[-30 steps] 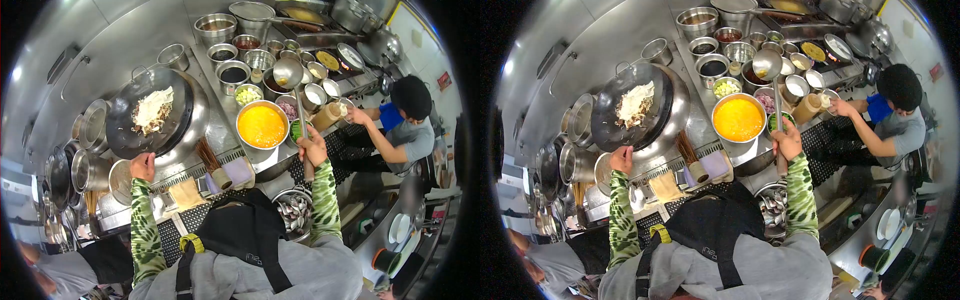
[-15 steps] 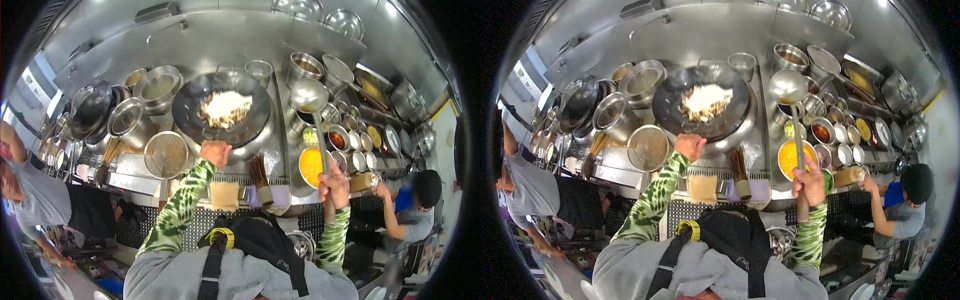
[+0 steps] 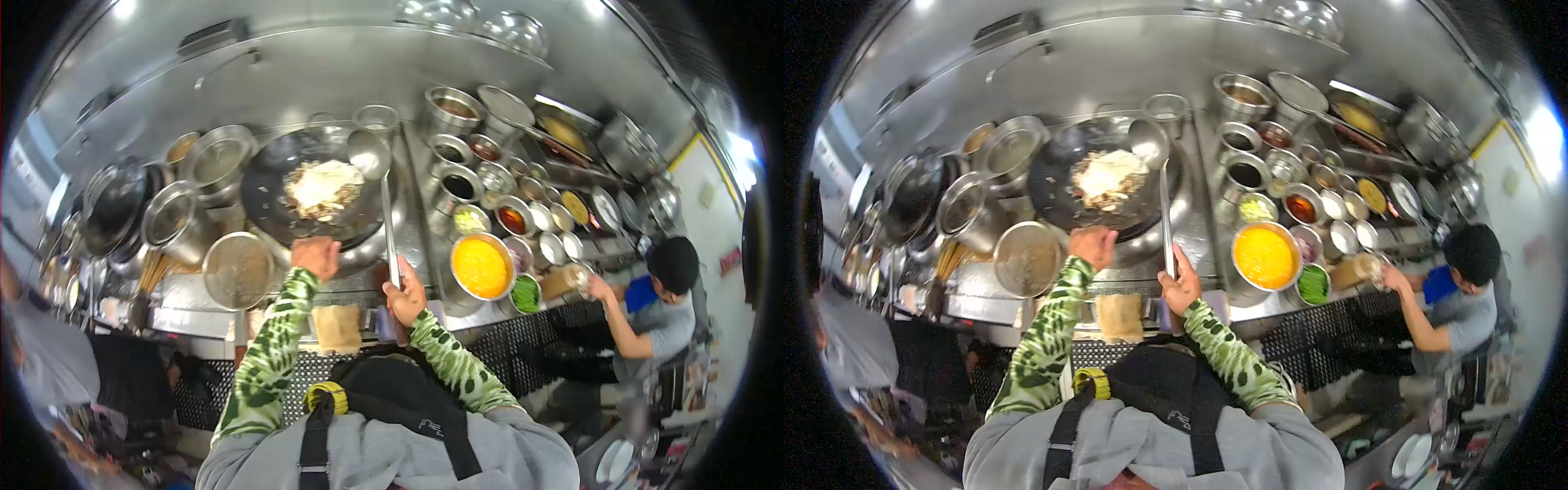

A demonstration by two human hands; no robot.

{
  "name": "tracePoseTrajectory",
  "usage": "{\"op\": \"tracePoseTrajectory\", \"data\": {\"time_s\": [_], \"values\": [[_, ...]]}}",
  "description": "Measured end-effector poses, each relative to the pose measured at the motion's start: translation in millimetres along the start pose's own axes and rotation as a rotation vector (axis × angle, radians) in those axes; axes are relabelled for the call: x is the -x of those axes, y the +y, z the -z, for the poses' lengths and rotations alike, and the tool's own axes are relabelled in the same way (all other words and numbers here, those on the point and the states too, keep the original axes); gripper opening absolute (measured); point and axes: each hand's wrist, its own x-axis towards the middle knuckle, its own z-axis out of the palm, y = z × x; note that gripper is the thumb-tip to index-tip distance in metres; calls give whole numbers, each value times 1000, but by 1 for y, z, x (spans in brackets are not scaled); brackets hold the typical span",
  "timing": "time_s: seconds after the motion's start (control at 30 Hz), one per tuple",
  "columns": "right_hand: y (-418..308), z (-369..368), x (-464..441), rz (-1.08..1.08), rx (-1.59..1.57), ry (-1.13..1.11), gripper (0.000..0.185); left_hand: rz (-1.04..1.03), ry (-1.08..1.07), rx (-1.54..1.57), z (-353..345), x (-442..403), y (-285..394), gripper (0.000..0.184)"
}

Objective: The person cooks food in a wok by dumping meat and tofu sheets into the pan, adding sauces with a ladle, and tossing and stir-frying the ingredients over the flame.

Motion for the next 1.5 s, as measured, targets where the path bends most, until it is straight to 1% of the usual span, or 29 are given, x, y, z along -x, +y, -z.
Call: {"op": "tracePoseTrajectory", "data": {"time_s": [0.03,0.07,0.17,0.23,0.27,0.3,0.4,0.5,0.63,0.67,0.8,0.83,0.93,0.97,1.03,1.07,1.1,1.17,1.2,1.23,1.3,1.33,1.37,1.4,1.43,1.47,1.5], "values": [[-27,10,7,-92,-7,32,70,6,28,55,-5,0,-3,26],[-34,20,7,5,-40,188,71,-9,26,47,-6,0,-3,25],[-57,88,0,3,97,314,70,-35,51,-6,1,-2,2,23],[-72,128,-8,41,278,325,68,-27,72,8,0,-2,3,25],[-73,143,-12,-25,283,303,66,-23,78,18,-1,-2,3,25],[-72,151,-16,-36,325,310,66,-23,75,15,-1,-2,2,24],[-67,163,-27,-81,427,321,66,-4,52,-3,1,-1,6,22],[-68,163,-31,-100,450,339,66,-13,67,11,1,-1,5,21],[-50,173,-40,-156,328,338,66,-2,69,25,-1,-1,4,22],[-54,174,-39,-170,188,305,67,2,69,27,-1,-1,4,22],[-70,169,-29,-137,-139,304,65,-2,77,48,-2,-1,3,23],[-80,166,-21,-119,-203,301,55,-5,76,41,-3,-1,2,23],[-98,177,-10,-141,-546,138,39,-11,93,36,-7,0,0,23],[-112,169,-2,-166,-605,95,37,-26,95,50,-6,-2,0,24],[-122,153,7,-161,-581,66,39,-42,100,67,-4,-1,0,26],[-128,140,10,-173,-525,66,44,-54,115,84,-4,-1,0,26],[-127,133,8,-192,-448,32,57,-47,96,74,-4,0,0,26],[-131,107,3,-226,-187,19,72,-46,84,70,-17,2,-9,25],[-132,93,0,-224,-139,-21,81,-44,95,64,-15,3,-8,25],[-125,81,-3,-175,-31,-62,77,-45,106,61,-13,2,-6,24],[-115,45,-8,-73,121,-31,73,-22,80,82,-13,2,-7,24],[-102,30,-12,-11,113,-22,72,-27,87,80,-15,2,-8,23],[-79,17,-18,49,103,-14,71,-29,72,76,-15,2,-9,23],[-44,5,-28,164,226,19,72,-21,78,87,-15,2,-10,23],[-28,-11,-24,125,298,-7,72,-16,87,100,-15,3,-10,23],[20,-21,-36,478,637,118,73,-2,63,83,-13,3,-9,22],[34,-31,-30,320,632,73,73,-5,58,96,-12,6,-13,21]]}}
